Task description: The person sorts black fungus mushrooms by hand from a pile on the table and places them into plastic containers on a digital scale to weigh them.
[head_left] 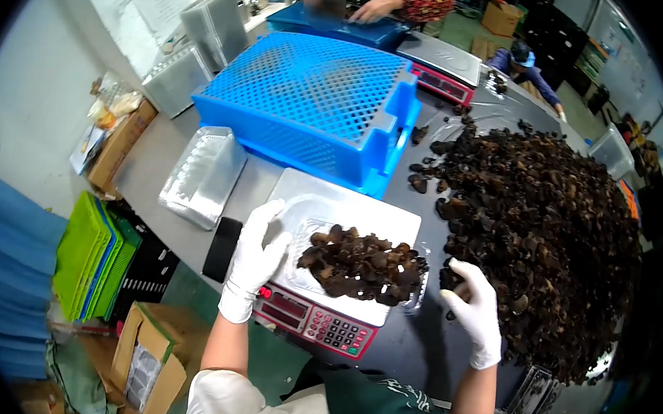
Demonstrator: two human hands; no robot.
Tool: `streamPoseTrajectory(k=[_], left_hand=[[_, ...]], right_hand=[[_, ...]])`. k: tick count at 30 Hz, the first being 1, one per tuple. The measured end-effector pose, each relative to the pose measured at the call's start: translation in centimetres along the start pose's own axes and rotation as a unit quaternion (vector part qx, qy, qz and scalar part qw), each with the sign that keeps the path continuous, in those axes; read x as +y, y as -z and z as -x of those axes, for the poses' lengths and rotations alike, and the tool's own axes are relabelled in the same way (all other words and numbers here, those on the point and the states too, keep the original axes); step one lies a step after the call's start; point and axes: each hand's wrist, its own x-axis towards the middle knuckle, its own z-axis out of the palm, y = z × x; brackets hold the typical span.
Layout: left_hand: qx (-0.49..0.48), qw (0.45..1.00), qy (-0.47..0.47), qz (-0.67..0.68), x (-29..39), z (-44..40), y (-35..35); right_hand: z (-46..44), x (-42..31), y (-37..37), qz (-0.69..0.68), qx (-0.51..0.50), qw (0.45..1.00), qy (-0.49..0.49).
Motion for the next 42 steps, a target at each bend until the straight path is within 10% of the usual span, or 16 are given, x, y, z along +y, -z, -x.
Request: streamPoseTrajectory(k=[8,16,21,28,42], left_hand=[[0.078,0.983,0.151,0.067,-0.8,1.5,2.2],[-0.131,0.979,0.153,-0.041,0.4,3.8,-0.9],[-0.128,0.932,0.257,0.223,-2.0,1.8,-2.2],[-0.011,0.926,0.230,0.298,-4.1,-8.7,-2.0],[0.191,0.888,0.273,0.317,-15.7,-22.6,-1.8]], right_hand=[[3.6,5.3,-1.5,-0.064,-0.047,0.988,-0.136],[2.4,2.8,-4.3,-0.245,-0.128,0.936,-0.217],[-0.4,2.6,-6.1,-0.286,-0.037,0.943,-0.165],[-12.5,-0.9,-5.7,-0.263,0.010,0.965,-0.003],[-15.8,1.2,-6.6,-0.315,-0.093,0.941,-0.083]])
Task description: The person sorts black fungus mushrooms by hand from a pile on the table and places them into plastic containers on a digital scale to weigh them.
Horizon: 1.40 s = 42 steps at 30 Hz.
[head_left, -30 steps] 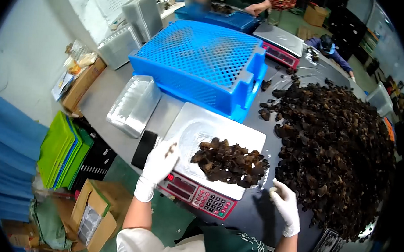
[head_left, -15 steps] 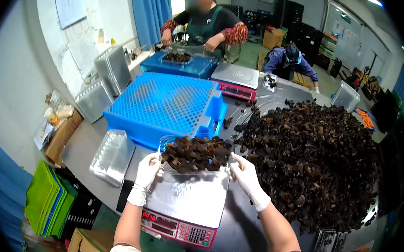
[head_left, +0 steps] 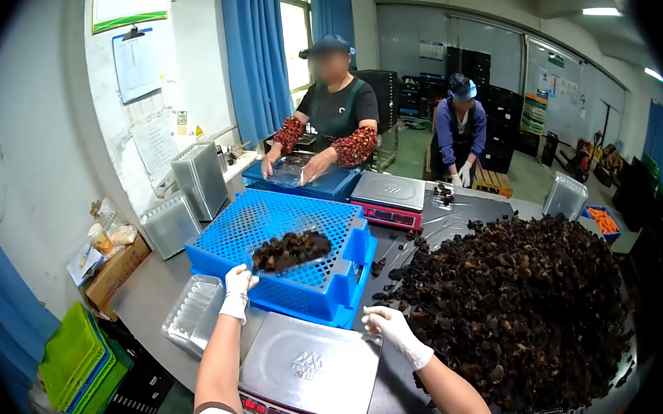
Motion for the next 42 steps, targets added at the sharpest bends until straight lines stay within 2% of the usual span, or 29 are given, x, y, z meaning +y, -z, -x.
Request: streamPoseTrajectory(k=[2,4,5,6,8,10,12,14,16,18,19,20,21,22,24,26,28,29,30,31,32,34,36,38,40,41,42], left_hand=[[-0.006,0.995,-0.037,0.095,-0.7,-2.0,0.2],[-0.033,0.995,-0.094,-0.023,1.7,0.6,0.4],[-0.031,0.992,-0.121,-0.034,2.2,1.4,0.8],[-0.051,0.968,-0.200,-0.141,2.5,2.1,1.9],[-0.046,0.883,-0.333,-0.328,1.2,1.6,5.5],[-0.013,0.824,-0.340,-0.453,0.0,2.4,9.5],[0.124,0.681,-0.292,-0.660,0.6,6.8,10.9],[0.106,0.682,-0.231,-0.686,0.1,7.6,13.6],[0.087,0.727,-0.237,-0.638,-1.1,6.4,16.8],[0.088,0.752,-0.249,-0.604,-0.9,6.1,17.2],[0.079,0.792,-0.242,-0.555,-0.4,6.1,17.1],[0.042,0.819,-0.185,-0.541,0.7,5.8,17.2],[0.014,0.874,-0.204,-0.440,-2.2,1.2,20.9],[0.002,0.894,-0.134,-0.428,-0.4,1.9,20.3],[0.006,0.897,-0.053,-0.438,2.2,3.0,18.9],[0.014,0.963,0.000,-0.271,1.7,2.9,19.3],[0.092,0.902,-0.007,-0.421,3.7,5.3,16.4],[0.084,0.901,-0.008,-0.426,3.2,5.2,16.0],[0.153,0.867,-0.205,-0.427,3.0,5.7,15.4],[0.216,0.796,-0.393,-0.406,2.9,6.2,14.8],[0.212,0.796,-0.394,-0.407,2.8,7.1,14.6],[0.046,0.785,-0.451,-0.422,4.0,15.3,11.1],[-0.086,0.762,-0.484,-0.421,2.9,21.4,9.9],[-0.231,0.663,-0.557,-0.444,2.5,25.9,9.0],[-0.303,0.613,-0.528,-0.504,1.8,28.3,8.8],[-0.334,0.625,-0.457,-0.537,2.0,29.5,8.6],[-0.347,0.647,-0.404,-0.546,2.3,30.6,8.3]], right_hand=[[1.4,0.6,1.0,0.009,-0.007,1.000,0.005],[3.1,1.5,2.0,-0.009,0.002,0.999,0.034],[4.2,1.8,2.8,0.017,0.009,0.999,0.034],[5.3,2.1,3.6,0.043,0.017,0.998,0.035],[8.2,3.6,5.4,0.043,0.028,0.998,0.026],[11.3,4.8,7.0,0.052,0.046,0.997,0.017],[14.2,6.3,8.3,0.015,0.087,0.996,-0.016],[16.7,7.7,9.2,0.008,0.121,0.992,-0.032],[18.8,8.5,9.7,-0.016,0.165,0.985,-0.047],[20.9,9.1,9.9,-0.033,0.194,0.980,-0.012],[21.8,9.1,10.0,-0.049,0.215,0.975,-0.016],[22.9,9.1,10.0,-0.065,0.237,0.969,-0.020],[24.0,9.1,9.9,-0.068,0.254,0.965,-0.018],[24.9,9.0,10.0,-0.070,0.268,0.961,-0.012],[26.5,9.4,10.4,-0.071,0.297,0.952,-0.021],[27.7,9.9,10.9,-0.079,0.316,0.945,-0.021],[28.4,9.9,11.3,-0.073,0.343,0.936,-0.016],[28.5,10.4,11.6,-0.071,0.350,0.934,0.004],[28.7,10.3,11.7,-0.046,0.358,0.933,0.008],[28.7,10.1,11.8,0.012,0.370,0.929,-0.003],[28.5,9.9,11.8,0.069,0.380,0.922,-0.015],[27.5,10.5,11.8,0.226,0.383,0.894,0.054],[26.0,10.3,11.3,0.299,0.359,0.880,0.086],[24.1,11.0,11.1,0.393,0.348,0.838,0.146],[21.9,11.3,10.5,0.482,0.369,0.773,0.182],[21.1,11.4,10.1,0.522,0.354,0.764,0.134],[20.4,11.9,9.7,0.548,0.338,0.755,0.125]])
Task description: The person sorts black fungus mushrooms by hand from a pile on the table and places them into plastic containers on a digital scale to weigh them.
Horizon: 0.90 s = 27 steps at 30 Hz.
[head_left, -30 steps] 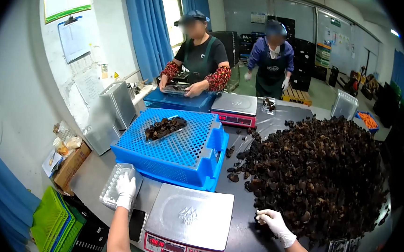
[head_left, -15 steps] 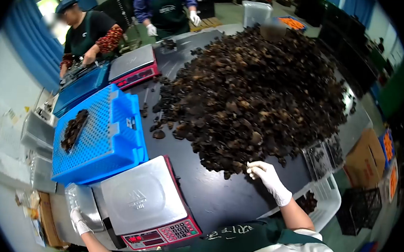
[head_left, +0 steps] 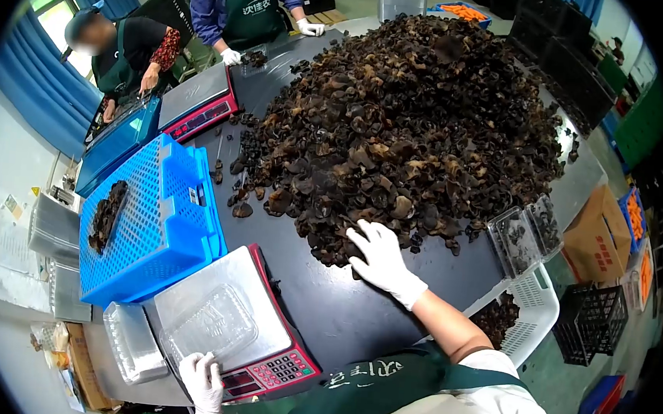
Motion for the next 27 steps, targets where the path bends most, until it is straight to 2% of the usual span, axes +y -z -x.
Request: streamPoseTrajectory(k=[2,4,6,8,9,12,14,16,18,20,21,22,24,27], left_hand=[[0.055,0.998,0.022,0.036,3.3,-0.5,0.7],[0.083,0.992,0.000,0.094,5.4,-0.7,0.5],[0.091,0.984,-0.017,0.152,9.3,-1.7,-0.3],[0.044,0.979,-0.033,0.197,13.1,-3.5,-2.2],[0.024,0.977,-0.042,0.206,15.0,-4.7,-3.4],[-0.017,0.968,-0.031,0.249,18.0,-7.9,-9.5],[-0.053,0.972,-0.011,0.228,19.2,-10.4,-12.6],[-0.132,0.982,0.066,0.119,20.6,-12.8,-14.4],[-0.167,0.978,0.110,0.056,20.6,-14.1,-17.0],[-0.189,0.974,0.100,0.077,20.6,-13.8,-18.4],[-0.186,0.974,0.077,0.108,20.9,-13.3,-18.4],[-0.137,0.984,-0.006,0.118,20.5,-12.3,-18.8],[-0.120,0.983,-0.084,0.108,20.6,-9.7,-18.8],[-0.136,0.974,-0.114,0.141,20.4,-6.1,-16.5]], right_hand=[[0.6,-0.8,-0.6,-0.004,-0.049,0.998,0.032],[2.2,-1.1,-0.8,-0.069,-0.101,0.991,0.060],[4.4,-1.9,0.4,-0.002,-0.100,0.986,0.131],[6.7,-1.8,0.8,-0.046,-0.140,0.982,0.115],[7.8,-1.6,0.9,-0.053,-0.130,0.984,0.110],[8.1,-0.9,2.8,-0.114,-0.029,0.990,0.074],[6.5,0.6,3.8,-0.175,0.045,0.983,0.041],[6.2,2.6,3.0,-0.105,0.048,0.992,-0.043],[5.1,2.8,2.7,0.030,0.071,0.993,-0.092],[4.3,2.9,1.9,0.038,-0.004,0.992,-0.121],[4.5,2.7,1.6,0.018,-0.023,0.996,-0.086],[4.8,2.3,1.4,-0.002,-0.043,0.998,-0.052],[6.3,1.1,1.8,-0.038,-0.088,0.995,0.039],[10.2,-0.1,2.7,-0.091,-0.151,0.976,0.129]])
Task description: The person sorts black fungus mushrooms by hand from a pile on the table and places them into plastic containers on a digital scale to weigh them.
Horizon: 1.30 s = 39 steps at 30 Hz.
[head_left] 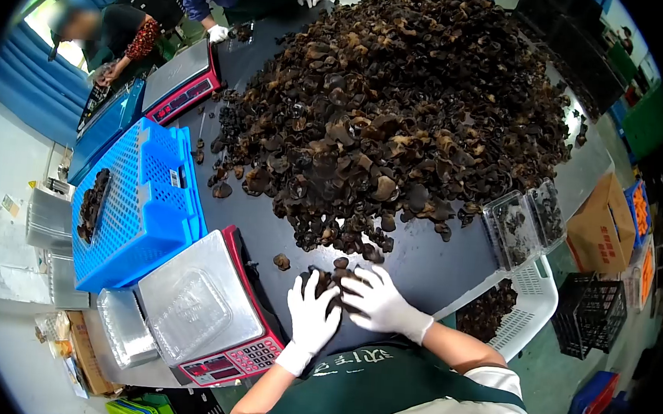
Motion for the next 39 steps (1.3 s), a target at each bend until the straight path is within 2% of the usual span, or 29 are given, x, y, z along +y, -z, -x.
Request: streamPoseTrajectory(k=[2,5,7,9,10,11,13,15,17,19,21,23,25,27,30,33,34,35,37,39], left_hand=[[-0.024,0.999,-0.003,0.034,0.4,2.6,0.6],[-0.023,0.995,0.001,0.097,-0.2,5.0,0.1],[-0.017,0.992,0.025,0.120,0.0,5.1,0.4],[-0.018,0.992,0.035,0.120,0.2,4.8,0.6],[-0.024,0.993,0.035,0.111,0.3,4.6,0.8],[-0.030,0.994,0.035,0.101,0.5,4.4,1.1],[-0.024,0.994,0.037,0.095,1.0,4.4,1.7],[0.021,0.995,0.038,0.089,1.2,4.2,2.0],[0.065,0.993,0.033,0.094,1.3,3.5,2.8],[0.088,0.991,0.032,0.101,1.7,2.4,3.2],[0.081,0.991,0.028,0.101,2.2,1.4,3.7],[0.102,0.987,0.026,0.120,2.0,0.8,3.5],[0.125,0.985,0.035,0.112,1.3,0.5,3.6],[0.144,0.981,0.060,0.118,0.2,0.5,3.5],[0.149,0.976,0.091,0.131,-0.7,-0.4,4.0],[0.149,0.964,0.114,0.188,-2.0,-1.0,4.1],[0.138,0.973,0.108,0.152,-2.0,-1.2,4.7],[0.127,0.980,0.102,0.116,-2.0,-1.2,5.0],[0.106,0.983,0.111,0.105,-2.1,-0.9,5.0],[0.066,0.985,0.128,0.098,-2.1,-0.6,4.4]], right_hand=[[1.7,-1.3,1.1,-0.016,-0.018,1.000,0.003],[2.4,-1.0,2.4,-0.051,0.048,0.997,-0.038],[0.1,-0.4,3.3,-0.088,0.154,0.983,-0.042],[-1.7,0.8,2.7,-0.119,0.173,0.976,-0.052],[-3.3,0.9,3.0,-0.071,0.200,0.977,-0.020],[-4.3,1.5,2.7,-0.064,0.128,0.989,-0.048],[-5.6,3.0,0.9,0.009,0.082,0.992,-0.094],[-6.7,3.4,0.2,0.132,0.104,0.983,-0.081],[-7.2,4.2,-0.8,0.157,0.065,0.980,-0.105],[-7.3,5.1,-1.0,0.141,0.032,0.983,-0.116],[-7.1,5.6,-0.8,0.141,0.056,0.982,-0.116],[-6.7,4.4,1.0,0.018,0.090,0.982,-0.167],[-6.4,1.8,4.3,-0.038,0.044,0.992,-0.110],[-5.4,0.5,4.0,-0.109,-0.042,0.993,-0.017],[-3.3,-1.2,1.7,0.074,-0.031,0.993,0.081],[-3.1,-1.0,0.6,0.067,-0.067,0.994,0.057],[-3.2,-0.9,1.6,0.006,-0.041,0.998,0.040],[-3.2,-0.3,2.1,-0.136,-0.004,0.991,0.010],[-2.4,-0.3,7.0,-0.212,0.024,0.976,-0.037],[0.8,0.3,11.5,-0.160,-0.084,0.977,-0.113]])
